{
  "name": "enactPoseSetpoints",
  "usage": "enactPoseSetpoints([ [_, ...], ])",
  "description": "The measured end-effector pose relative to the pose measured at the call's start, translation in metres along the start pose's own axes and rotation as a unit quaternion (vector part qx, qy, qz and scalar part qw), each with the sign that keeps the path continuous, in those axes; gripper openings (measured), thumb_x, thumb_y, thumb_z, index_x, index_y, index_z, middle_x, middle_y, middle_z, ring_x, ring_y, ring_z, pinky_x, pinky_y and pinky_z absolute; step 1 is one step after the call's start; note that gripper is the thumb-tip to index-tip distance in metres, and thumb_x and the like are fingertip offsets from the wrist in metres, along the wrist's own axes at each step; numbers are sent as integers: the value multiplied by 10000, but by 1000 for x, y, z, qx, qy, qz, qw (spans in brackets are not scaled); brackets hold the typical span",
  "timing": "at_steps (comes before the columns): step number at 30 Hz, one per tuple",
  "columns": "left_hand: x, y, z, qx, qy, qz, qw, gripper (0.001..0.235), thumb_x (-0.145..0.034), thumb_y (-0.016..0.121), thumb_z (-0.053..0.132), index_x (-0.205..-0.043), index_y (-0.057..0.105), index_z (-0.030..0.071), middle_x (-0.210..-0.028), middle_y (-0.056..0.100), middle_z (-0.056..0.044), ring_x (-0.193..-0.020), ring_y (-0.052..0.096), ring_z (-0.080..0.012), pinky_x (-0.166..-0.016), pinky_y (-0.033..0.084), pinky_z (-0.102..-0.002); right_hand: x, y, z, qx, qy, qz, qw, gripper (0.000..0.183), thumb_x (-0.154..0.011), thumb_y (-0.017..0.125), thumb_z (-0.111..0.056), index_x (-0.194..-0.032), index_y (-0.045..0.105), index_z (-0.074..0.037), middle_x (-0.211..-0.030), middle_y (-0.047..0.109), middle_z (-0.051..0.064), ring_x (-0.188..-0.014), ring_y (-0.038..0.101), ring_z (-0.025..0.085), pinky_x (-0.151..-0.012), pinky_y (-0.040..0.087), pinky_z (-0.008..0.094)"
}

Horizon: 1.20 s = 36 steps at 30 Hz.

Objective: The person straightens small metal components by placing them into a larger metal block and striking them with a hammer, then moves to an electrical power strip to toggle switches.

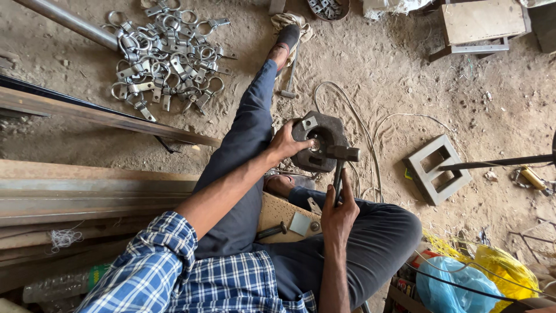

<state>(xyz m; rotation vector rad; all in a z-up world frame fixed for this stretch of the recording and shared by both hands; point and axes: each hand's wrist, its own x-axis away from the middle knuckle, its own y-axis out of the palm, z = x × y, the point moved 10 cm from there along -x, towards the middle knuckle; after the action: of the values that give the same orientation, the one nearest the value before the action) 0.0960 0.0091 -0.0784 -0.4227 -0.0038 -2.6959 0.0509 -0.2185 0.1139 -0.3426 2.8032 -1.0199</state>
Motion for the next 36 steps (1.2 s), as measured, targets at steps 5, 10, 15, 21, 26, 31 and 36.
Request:
enactPoseSetpoints([
  [5,-5,6,8,87,41,-68,993,847,-734,844,230,-1453,459,4,-1274,639,-158,-1138,660,-274,-972,600,-369,1,-1,-3,-1,-15,5,1000,524,-995,650,-126,-1508,545,-123,-603,532,66,-491,476,98,-435,367,343],
  [10,-21,10,10,88,122,-95,984,810,-823,863,139,-1479,418,-30,-1323,616,-176,-1185,631,-272,-1020,568,-374,1,-3,-7,-4,-38,10,999,522,-995,645,-116,-1507,545,-119,-616,530,62,-501,481,95,-444,376,343],
  [15,-23,19,-1,183,19,-131,974,837,-797,793,112,-1497,351,-10,-1293,602,-178,-1117,672,-290,-960,629,-448,2,-2,-3,2,-16,4,1000,527,-993,645,-123,-1510,545,-132,-589,499,59,-483,448,105,-437,351,351],
  [21,-17,15,11,103,53,-152,982,813,-859,790,143,-1521,336,15,-1343,593,-200,-1201,649,-282,-1046,584,-433,2,0,1,20,-26,5,999,525,-1002,655,-152,-1515,546,-130,-585,480,59,-485,434,114,-444,328,362],
  [26,-16,17,13,76,98,-158,980,807,-887,773,165,-1539,320,21,-1362,586,-188,-1254,598,-282,-1086,532,-422,2,0,3,19,-22,4,1000,525,-1001,644,-172,-1514,542,-133,-589,501,49,-476,469,106,-432,354,352],
  [31,-13,17,17,52,148,-147,977,886,-846,827,270,-1543,357,-7,-1359,615,-195,-1261,600,-301,-1105,514,-402,1,2,2,13,-11,0,1000,506,-1009,632,-171,-1506,544,-132,-589,520,48,-468,487,97,-426,372,341],
  [36,-12,14,19,1,143,-154,978,1175,-667,951,426,-1555,310,0,-1420,547,-182,-1329,538,-297,-1133,473,-403,1,2,2,3,4,2,1000,513,-1005,609,-141,-1513,548,-132,-597,504,72,-473,467,104,-436,389,348],
])
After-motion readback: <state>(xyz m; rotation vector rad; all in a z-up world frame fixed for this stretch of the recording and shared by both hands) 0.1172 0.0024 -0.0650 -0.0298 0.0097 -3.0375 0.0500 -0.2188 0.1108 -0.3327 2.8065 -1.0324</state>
